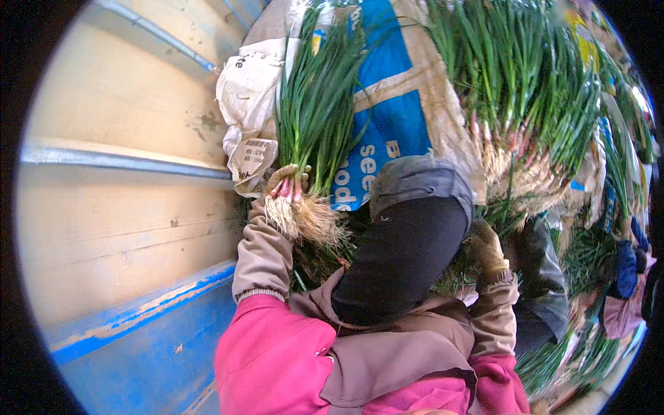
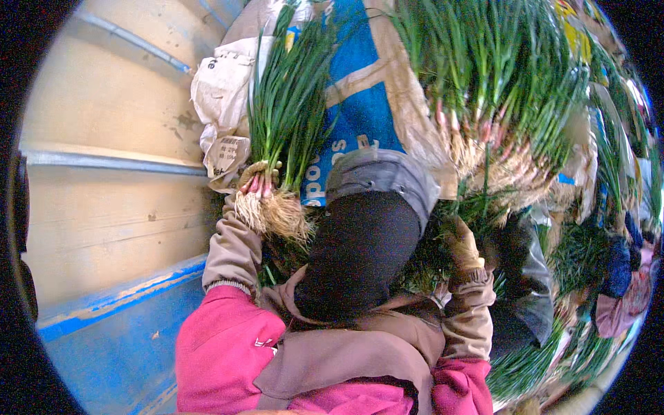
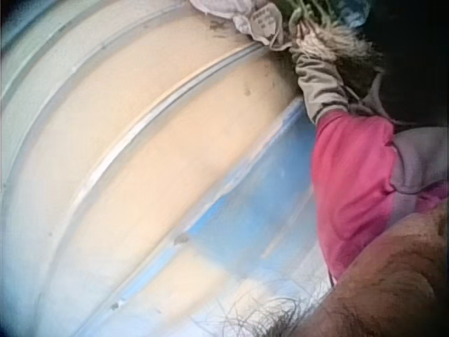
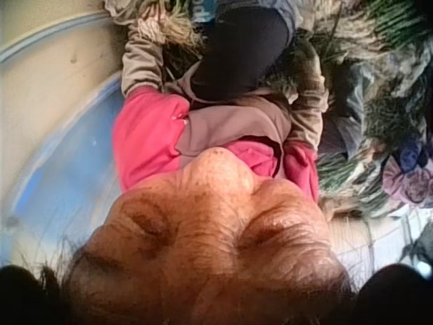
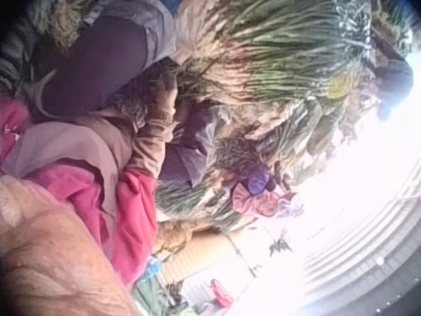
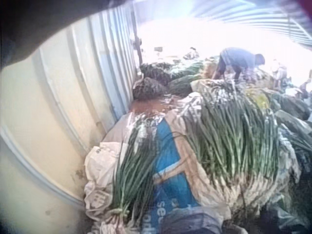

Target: The person sits inside a truck bed and repeatedly trims the roots and lower leaves from bunches of green onions by hand. They gather trimmed onions into a pile and continue processing additional bunches from a large supply.

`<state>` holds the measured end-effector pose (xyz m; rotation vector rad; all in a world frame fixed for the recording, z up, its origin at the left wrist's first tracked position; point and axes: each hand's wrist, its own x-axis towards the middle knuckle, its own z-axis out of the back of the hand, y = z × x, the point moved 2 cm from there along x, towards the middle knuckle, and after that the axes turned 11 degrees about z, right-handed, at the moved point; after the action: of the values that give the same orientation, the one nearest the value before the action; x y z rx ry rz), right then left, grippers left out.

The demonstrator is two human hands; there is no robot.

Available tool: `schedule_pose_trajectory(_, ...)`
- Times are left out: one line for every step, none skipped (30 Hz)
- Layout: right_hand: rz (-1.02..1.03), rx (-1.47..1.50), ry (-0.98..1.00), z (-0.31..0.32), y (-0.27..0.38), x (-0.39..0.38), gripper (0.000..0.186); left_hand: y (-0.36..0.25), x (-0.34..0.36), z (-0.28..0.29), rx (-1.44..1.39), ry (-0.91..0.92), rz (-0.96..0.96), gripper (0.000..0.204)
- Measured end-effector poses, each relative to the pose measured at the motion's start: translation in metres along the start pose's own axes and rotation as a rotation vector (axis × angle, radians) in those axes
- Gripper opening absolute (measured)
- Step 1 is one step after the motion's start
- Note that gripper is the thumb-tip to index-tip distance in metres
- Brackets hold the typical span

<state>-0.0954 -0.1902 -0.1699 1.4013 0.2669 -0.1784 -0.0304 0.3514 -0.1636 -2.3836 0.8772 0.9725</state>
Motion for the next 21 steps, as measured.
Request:
schedule_pose_trajectory(0.023,-0.191,0.095,-0.013,0.031,0.004,0.043,-0.001,-0.011,-0.003,0.006,-0.039,-0.016,0.026)
schedule_pose_trajectory(0.029,-0.224,0.074,-0.020,0.056,0.002,0.042,0.000,-0.018,-0.009,0.028,-0.077,-0.023,0.026)
schedule_pose_trajectory(0.030,-0.262,0.038,-0.021,0.078,-0.004,0.041,0.002,-0.025,-0.022,0.067,-0.118,-0.031,0.021)
schedule_pose_trajectory(0.035,-0.302,0.002,-0.016,0.090,-0.005,0.040,0.004,-0.033,-0.034,0.103,-0.161,-0.041,0.020)
schedule_pose_trajectory(0.112,-0.158,0.063,-0.008,0.087,0.001,0.035,-0.020,-0.022,-0.009,0.560,-0.265,-0.110,0.022)
schedule_pose_trajectory(0.107,-0.087,0.012,-0.015,0.108,0.003,0.028,-0.044,-0.013,0.015,1.013,-0.382,-0.188,0.025)
schedule_pose_trajectory(0.118,-0.168,-0.046,-0.013,0.131,0.004,0.026,-0.038,-0.012,-0.004,0.957,-0.423,-0.467,0.033)
schedule_pose_trajectory(0.135,-0.242,-0.084,-0.015,0.151,0.009,0.024,-0.045,-0.014,0.011,0.921,-0.374,-0.473,0.039)
schedule_pose_trajectory(0.333,-0.350,-0.119,-0.016,0.166,0.017,0.023,-0.042,-0.019,0.001,1.000,-0.526,-0.558,0.039)
schedule_pose_trajectory(0.530,-0.462,-0.148,-0.018,0.181,0.024,0.023,-0.039,-0.029,-0.009,1.071,-0.684,-0.648,0.039)
schedule_pose_trajectory(0.664,-0.558,-0.228,-0.032,0.199,0.035,0.021,-0.054,-0.029,0.037,1.131,-0.789,-0.865,0.039)
schedule_pose_trajectory(0.799,-0.643,-0.305,-0.049,0.214,0.049,0.019,-0.069,-0.031,0.083,1.185,-0.902,-1.088,0.038)
schedule_pose_trajectory(0.876,-0.690,-0.339,-0.053,0.220,0.061,0.020,-0.058,-0.022,0.080,0.784,-0.712,-0.956,0.036)
schedule_pose_trajectory(0.961,-0.725,-0.364,-0.061,0.224,0.073,0.021,-0.050,-0.024,0.075,0.585,-0.693,-0.925,0.036)
schedule_pose_trajectory(0.776,-0.898,-0.319,-0.076,0.230,0.088,0.023,-0.049,-0.027,0.078,0.535,-0.668,-0.890,0.036)
schedule_pose_trajectory(0.581,-1.067,-0.271,-0.087,0.234,0.100,0.025,-0.048,-0.026,0.079,0.481,-0.639,-0.851,0.037)
schedule_pose_trajectory(0.525,-1.217,-0.342,-0.084,0.227,0.112,0.025,-0.032,-0.027,0.027,0.516,-0.677,-0.703,0.037)
schedule_pose_trajectory(0.494,-1.339,-0.393,-0.090,0.225,0.124,0.025,-0.039,-0.036,0.020,0.761,-0.673,-0.648,0.037)
schedule_pose_trajectory(0.487,-1.296,-0.390,-0.093,0.229,0.129,0.025,-0.043,-0.045,0.012,0.929,-0.673,-0.669,0.038)
schedule_pose_trajectory(0.414,-1.241,-0.361,-0.091,0.231,0.135,0.026,-0.046,-0.056,-0.002,1.099,-0.669,-0.685,0.039)
schedule_pose_trajectory(0.438,-1.145,-0.396,-0.077,0.228,0.143,0.026,-0.033,-0.074,-0.045,1.164,-0.668,-0.943,0.040)
